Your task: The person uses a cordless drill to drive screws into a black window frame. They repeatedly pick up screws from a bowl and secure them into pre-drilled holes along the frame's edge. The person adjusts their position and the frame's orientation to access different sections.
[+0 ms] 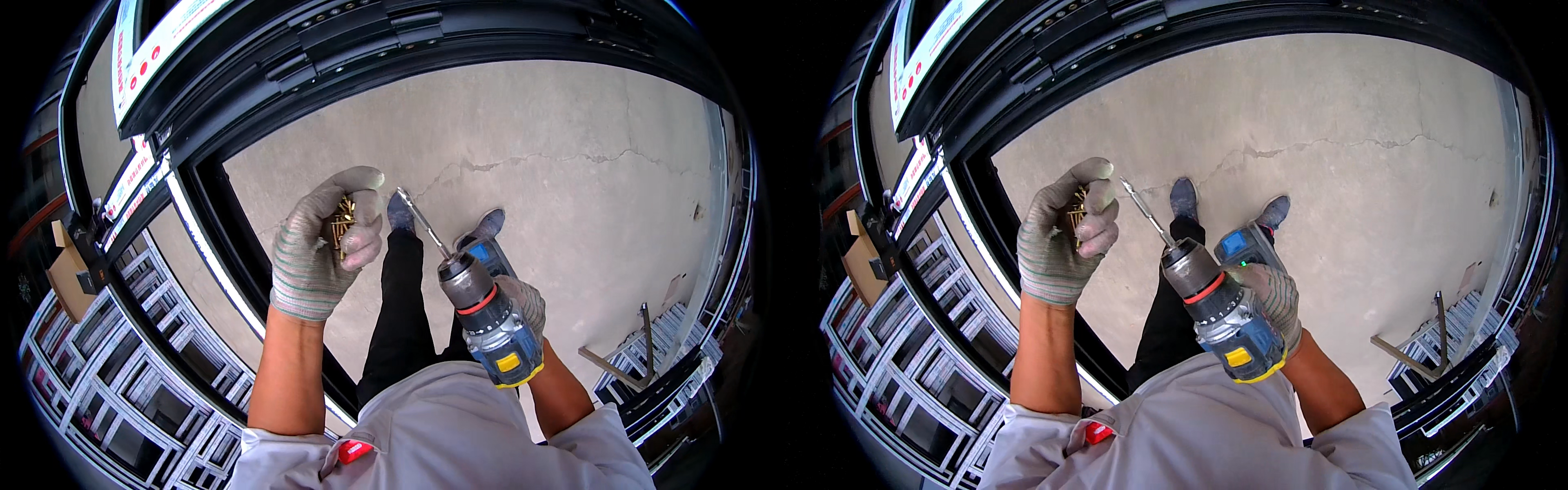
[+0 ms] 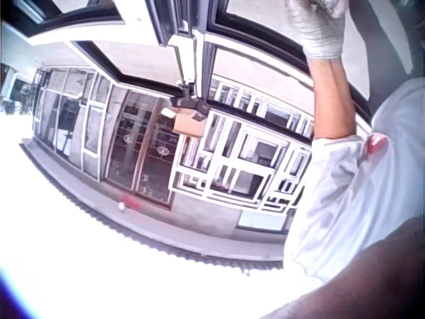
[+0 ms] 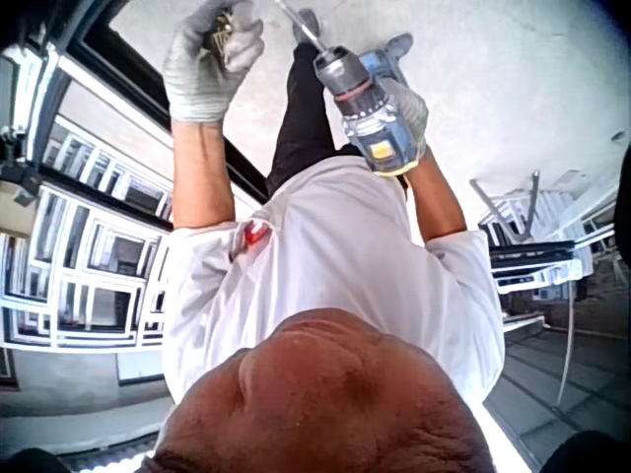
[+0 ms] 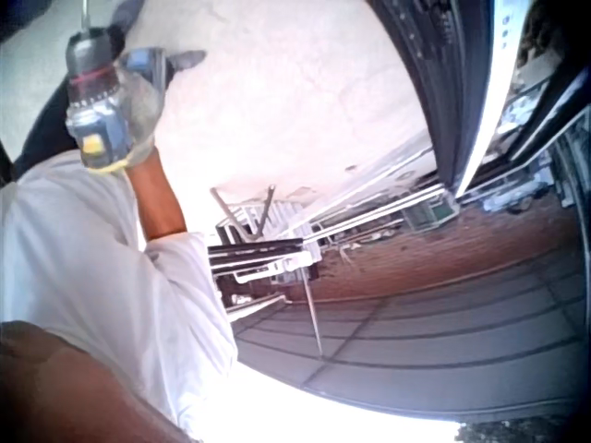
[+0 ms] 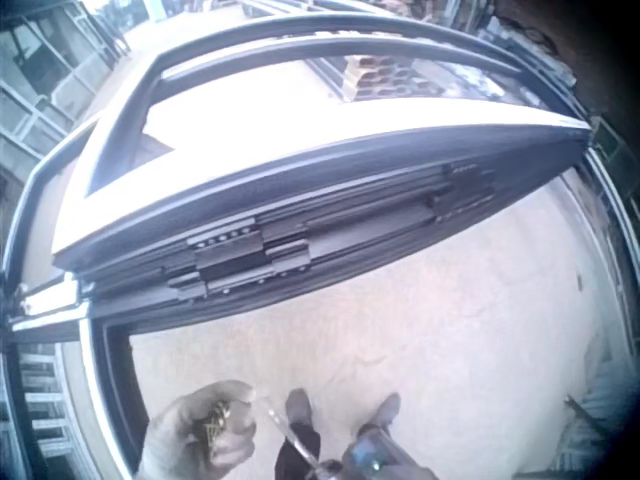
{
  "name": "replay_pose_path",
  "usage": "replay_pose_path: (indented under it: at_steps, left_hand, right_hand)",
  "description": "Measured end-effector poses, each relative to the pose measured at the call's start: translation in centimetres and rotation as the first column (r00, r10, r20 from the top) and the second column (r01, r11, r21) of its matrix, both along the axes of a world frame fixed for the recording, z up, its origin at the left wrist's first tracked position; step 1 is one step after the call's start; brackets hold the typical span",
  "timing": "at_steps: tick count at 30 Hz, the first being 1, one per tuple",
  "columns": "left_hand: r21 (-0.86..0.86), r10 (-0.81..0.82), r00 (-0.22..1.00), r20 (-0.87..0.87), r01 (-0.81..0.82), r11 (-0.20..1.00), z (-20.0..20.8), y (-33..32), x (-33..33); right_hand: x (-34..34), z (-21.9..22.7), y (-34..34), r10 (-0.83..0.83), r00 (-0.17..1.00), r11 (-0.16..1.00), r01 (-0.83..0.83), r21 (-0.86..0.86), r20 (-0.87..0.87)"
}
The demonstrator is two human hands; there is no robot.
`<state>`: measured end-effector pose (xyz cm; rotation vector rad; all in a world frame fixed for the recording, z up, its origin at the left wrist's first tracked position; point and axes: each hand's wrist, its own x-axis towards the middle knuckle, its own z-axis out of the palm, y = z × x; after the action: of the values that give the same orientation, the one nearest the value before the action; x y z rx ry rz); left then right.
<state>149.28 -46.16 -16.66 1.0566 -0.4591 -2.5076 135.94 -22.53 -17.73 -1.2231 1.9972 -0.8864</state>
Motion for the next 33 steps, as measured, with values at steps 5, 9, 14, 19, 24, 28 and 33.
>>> replay_pose_path:
  at_steps: [5,9,14,19,24,28,33]
  left_hand:
    - [0.022,-0.012,0.999,-0.036,0.012,1.000,-0.5,0.3,1.4]
    - [-0.034,-0.053,0.991,-0.119,0.049,0.998,-1.2,0.0,2.6]
    - [-0.022,-0.010,0.996,-0.084,0.008,1.000,-1.1,-0.1,2.6]
    - [-0.055,-0.011,1.000,0.013,0.012,0.998,-1.1,-0.1,3.1]
    - [-0.016,0.009,0.997,0.078,-0.007,1.000,-0.3,0.0,2.9]
    - [-0.017,-0.035,0.999,0.022,0.036,0.999,-0.8,-0.2,3.6]
    - [-0.027,-0.070,0.998,-0.007,0.069,0.997,-1.0,-0.1,3.6]
  right_hand:
    - [0.2,0.5,-0.9,0.076,0.992,0.997,-0.078,0.022,0.104]
    - [0.3,1.2,-1.8,0.142,0.976,0.988,-0.151,0.044,0.163]
    - [1.0,-0.7,-0.8,0.111,0.979,0.993,-0.104,-0.051,0.168]
    - [1.0,0.6,-1.5,0.191,0.969,0.977,-0.203,0.063,0.158]
    - [1.0,0.6,-1.9,0.230,0.961,0.969,-0.241,0.051,0.155]
    - [1.2,0.7,-2.5,0.234,0.963,0.966,-0.246,0.084,0.132]
    - [1.3,1.4,-3.2,0.203,0.978,0.959,-0.208,0.192,0.046]
